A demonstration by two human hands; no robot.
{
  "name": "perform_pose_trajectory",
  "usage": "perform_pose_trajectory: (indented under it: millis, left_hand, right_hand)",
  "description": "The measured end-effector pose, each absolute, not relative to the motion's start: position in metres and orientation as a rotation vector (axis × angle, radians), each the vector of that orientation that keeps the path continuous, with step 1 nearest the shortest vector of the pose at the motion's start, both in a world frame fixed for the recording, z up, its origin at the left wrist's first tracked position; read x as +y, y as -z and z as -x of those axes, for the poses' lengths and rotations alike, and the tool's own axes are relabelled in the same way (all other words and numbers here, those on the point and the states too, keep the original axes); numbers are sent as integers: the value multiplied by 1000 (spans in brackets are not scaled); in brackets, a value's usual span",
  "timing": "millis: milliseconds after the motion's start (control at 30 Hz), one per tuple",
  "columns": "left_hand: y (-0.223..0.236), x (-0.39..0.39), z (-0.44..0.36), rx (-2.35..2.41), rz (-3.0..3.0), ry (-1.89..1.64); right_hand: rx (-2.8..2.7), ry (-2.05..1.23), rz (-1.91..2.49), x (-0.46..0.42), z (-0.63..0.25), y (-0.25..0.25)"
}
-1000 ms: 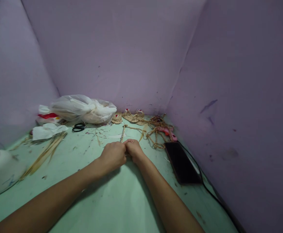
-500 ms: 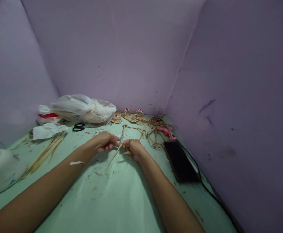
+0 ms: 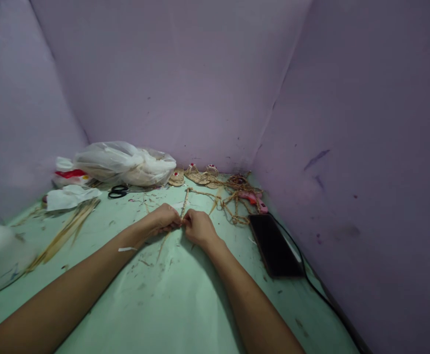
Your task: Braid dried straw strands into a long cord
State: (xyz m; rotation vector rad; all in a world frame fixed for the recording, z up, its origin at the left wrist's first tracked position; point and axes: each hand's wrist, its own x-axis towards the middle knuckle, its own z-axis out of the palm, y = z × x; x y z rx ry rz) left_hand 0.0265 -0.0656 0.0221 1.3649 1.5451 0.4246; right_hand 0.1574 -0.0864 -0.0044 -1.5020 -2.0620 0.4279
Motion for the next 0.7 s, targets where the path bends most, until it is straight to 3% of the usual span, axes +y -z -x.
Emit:
perform_pose_trajectory:
  millis: [200, 500, 700]
  left_hand:
    - [-12, -64, -33, 1588, -1340, -507]
    - [-12, -66, -22, 1383, -1209, -496]
    - [-9, -60, -15, 1354, -1232, -471]
  right_hand:
    - [-1942, -528, 1932, -97, -151, -22]
    - [-2114, -357, 1822, -112, -137, -26]
    - [-1998, -828, 1736, -94, -161, -27]
